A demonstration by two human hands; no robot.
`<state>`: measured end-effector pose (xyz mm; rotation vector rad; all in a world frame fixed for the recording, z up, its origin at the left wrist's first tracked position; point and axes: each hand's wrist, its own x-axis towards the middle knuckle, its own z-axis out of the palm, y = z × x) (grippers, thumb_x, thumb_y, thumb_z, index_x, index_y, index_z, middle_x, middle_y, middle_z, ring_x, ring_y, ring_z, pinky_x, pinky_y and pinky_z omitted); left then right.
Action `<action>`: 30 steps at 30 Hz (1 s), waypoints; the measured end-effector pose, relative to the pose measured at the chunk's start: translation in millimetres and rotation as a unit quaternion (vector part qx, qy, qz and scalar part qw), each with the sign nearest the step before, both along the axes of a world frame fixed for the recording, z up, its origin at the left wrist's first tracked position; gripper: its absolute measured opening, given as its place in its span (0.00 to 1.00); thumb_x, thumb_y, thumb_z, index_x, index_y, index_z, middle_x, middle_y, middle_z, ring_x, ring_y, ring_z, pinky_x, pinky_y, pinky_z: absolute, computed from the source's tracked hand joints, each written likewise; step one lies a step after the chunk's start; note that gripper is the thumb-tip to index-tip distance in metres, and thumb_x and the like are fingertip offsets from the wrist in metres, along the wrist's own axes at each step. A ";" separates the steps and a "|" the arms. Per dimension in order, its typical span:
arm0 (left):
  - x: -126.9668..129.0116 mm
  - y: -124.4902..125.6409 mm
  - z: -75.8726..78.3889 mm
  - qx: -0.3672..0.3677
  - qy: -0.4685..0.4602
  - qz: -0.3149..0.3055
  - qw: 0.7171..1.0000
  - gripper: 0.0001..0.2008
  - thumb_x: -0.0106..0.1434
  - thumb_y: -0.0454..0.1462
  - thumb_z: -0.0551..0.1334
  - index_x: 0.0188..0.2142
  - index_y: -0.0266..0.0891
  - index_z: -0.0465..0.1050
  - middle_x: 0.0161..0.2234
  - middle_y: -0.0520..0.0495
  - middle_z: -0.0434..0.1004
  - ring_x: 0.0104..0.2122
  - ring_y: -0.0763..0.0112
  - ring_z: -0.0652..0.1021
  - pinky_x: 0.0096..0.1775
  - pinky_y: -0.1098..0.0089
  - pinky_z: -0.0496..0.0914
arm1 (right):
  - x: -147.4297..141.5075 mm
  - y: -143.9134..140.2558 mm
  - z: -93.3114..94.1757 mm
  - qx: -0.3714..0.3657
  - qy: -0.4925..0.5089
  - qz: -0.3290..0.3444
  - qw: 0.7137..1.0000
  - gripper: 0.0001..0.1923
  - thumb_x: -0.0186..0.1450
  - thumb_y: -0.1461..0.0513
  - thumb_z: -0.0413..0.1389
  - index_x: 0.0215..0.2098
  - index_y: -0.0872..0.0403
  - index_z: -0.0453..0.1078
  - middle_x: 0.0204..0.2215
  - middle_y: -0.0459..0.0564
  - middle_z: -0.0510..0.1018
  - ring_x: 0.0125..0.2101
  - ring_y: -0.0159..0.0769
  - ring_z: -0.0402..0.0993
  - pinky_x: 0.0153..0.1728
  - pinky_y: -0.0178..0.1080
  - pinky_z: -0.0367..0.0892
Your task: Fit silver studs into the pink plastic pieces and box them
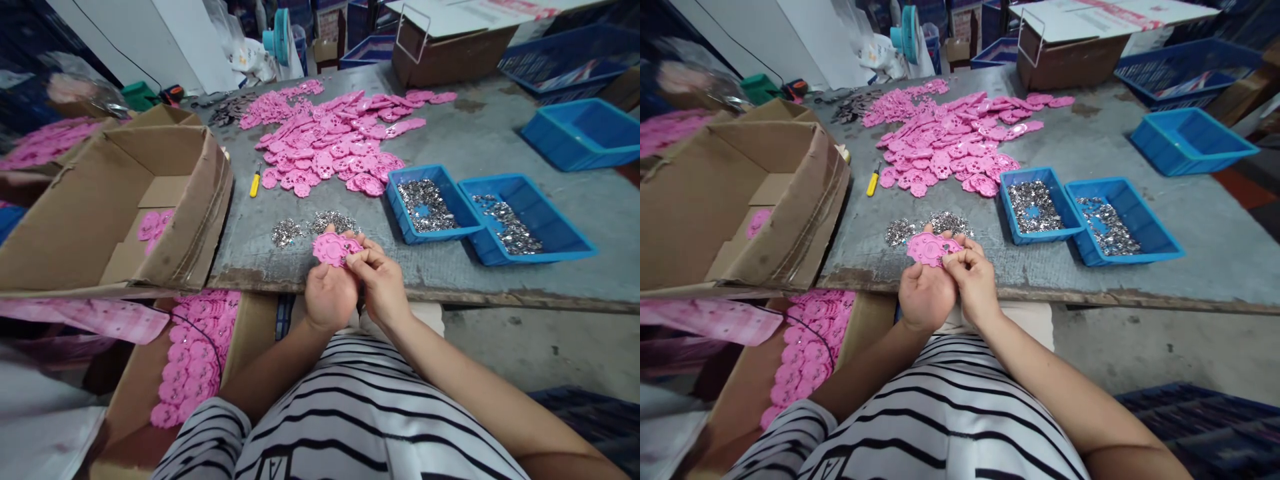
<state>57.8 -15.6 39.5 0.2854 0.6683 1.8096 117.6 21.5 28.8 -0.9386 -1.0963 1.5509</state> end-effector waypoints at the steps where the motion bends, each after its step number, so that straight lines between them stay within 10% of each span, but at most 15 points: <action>1: 0.7 0.1 -0.5 -0.008 0.006 0.002 1.000 0.30 0.56 0.42 0.51 0.59 0.44 0.60 0.53 0.43 0.71 0.59 0.56 0.66 0.58 0.53 0.63 | 0.0 -0.2 -0.1 -0.002 0.004 -0.001 1.000 0.07 0.48 0.59 0.63 0.17 0.50 0.72 0.37 0.50 0.74 0.51 0.45 0.64 0.58 0.49 0.53; 25: 4.7 0.2 1.9 0.000 0.021 0.020 1.000 0.26 0.55 0.38 0.53 0.55 0.41 0.63 0.52 0.43 0.72 0.58 0.59 0.69 0.60 0.55 0.61 | -1.7 -2.9 -10.1 0.015 0.059 0.001 0.998 0.10 0.50 0.60 0.64 0.23 0.51 0.67 0.28 0.43 0.70 0.35 0.36 0.68 0.44 0.41 0.64; 30: -2.3 2.5 -2.0 -0.031 0.060 0.058 0.996 0.27 0.51 0.32 0.56 0.52 0.41 0.63 0.49 0.43 0.74 0.54 0.61 0.72 0.59 0.58 0.61 | 7.2 3.6 -8.8 0.044 0.054 -0.001 0.998 0.06 0.52 0.60 0.63 0.23 0.51 0.70 0.35 0.47 0.75 0.50 0.41 0.67 0.55 0.46 0.58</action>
